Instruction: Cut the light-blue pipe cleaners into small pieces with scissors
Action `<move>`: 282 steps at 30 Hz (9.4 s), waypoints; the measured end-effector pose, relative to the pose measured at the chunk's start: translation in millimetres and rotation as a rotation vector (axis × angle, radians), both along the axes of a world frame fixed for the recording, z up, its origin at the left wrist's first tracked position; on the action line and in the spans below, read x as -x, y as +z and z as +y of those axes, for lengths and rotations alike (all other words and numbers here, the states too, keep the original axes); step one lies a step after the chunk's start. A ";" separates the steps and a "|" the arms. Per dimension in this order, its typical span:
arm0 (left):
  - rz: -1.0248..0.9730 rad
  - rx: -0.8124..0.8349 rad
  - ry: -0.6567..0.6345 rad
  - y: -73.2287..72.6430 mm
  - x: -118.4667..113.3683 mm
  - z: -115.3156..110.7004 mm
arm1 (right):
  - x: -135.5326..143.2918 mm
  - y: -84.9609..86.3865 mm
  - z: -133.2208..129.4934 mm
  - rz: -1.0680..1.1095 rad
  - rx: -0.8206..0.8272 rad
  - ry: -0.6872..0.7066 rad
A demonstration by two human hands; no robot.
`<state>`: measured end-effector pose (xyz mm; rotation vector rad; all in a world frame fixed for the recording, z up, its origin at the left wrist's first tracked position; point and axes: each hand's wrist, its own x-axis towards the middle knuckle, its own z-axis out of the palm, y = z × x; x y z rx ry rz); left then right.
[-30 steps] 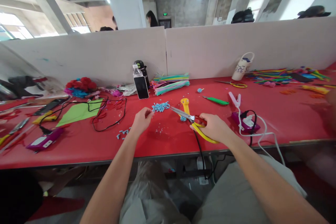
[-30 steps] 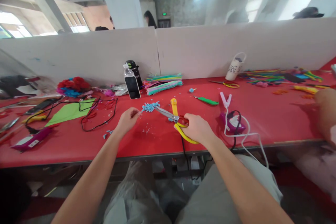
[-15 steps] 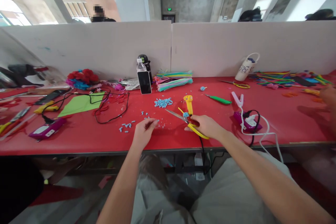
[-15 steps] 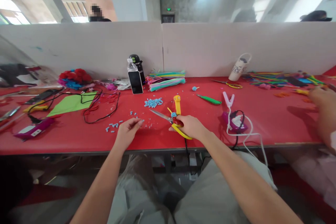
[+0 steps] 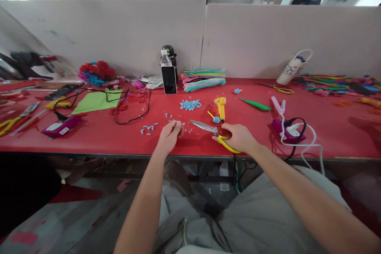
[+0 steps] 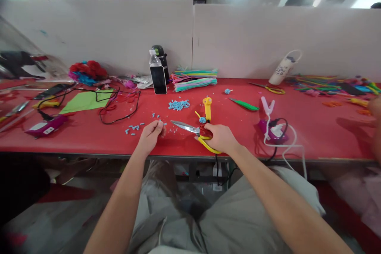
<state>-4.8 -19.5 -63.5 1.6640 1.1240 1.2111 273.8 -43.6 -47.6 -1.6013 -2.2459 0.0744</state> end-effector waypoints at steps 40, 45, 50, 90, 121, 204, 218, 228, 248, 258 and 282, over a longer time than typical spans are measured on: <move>0.013 -0.042 0.025 6.6 -7.2 -6.4 | 2.4 -3.9 -1.8 -0.078 0.067 -0.063; -0.330 0.007 0.206 7.6 -28.6 -7.1 | 7.1 4.5 -12.5 0.127 0.127 -0.040; -0.610 0.062 0.231 10.1 -65.5 -9.8 | 10.2 13.5 -24.3 0.217 0.150 -0.061; -0.517 0.029 0.190 13.1 -71.7 -28.6 | 17.1 24.3 -35.0 0.065 0.201 -0.056; -0.481 -0.026 0.203 10.1 -70.4 -28.4 | 18.0 14.8 -35.5 0.152 0.247 -0.049; -0.260 0.038 0.060 7.4 -56.9 -17.1 | -6.9 10.5 -29.7 0.148 0.220 -0.172; 0.072 -0.056 0.032 5.2 -14.8 -21.4 | -1.8 12.6 -22.1 -0.066 0.224 -0.033; 0.078 -0.074 0.050 1.9 -16.5 -20.7 | -3.3 11.5 -21.3 -0.105 0.214 -0.022; 0.075 -0.055 0.046 1.1 -15.3 -20.5 | -5.0 6.3 -18.5 -0.163 0.213 -0.015; 0.103 -0.046 0.036 1.8 -15.2 -19.9 | -4.2 8.7 -19.0 -0.166 0.218 -0.015; 0.079 -0.048 0.047 0.7 -17.9 -21.1 | -0.9 11.6 -21.4 -0.098 0.229 -0.027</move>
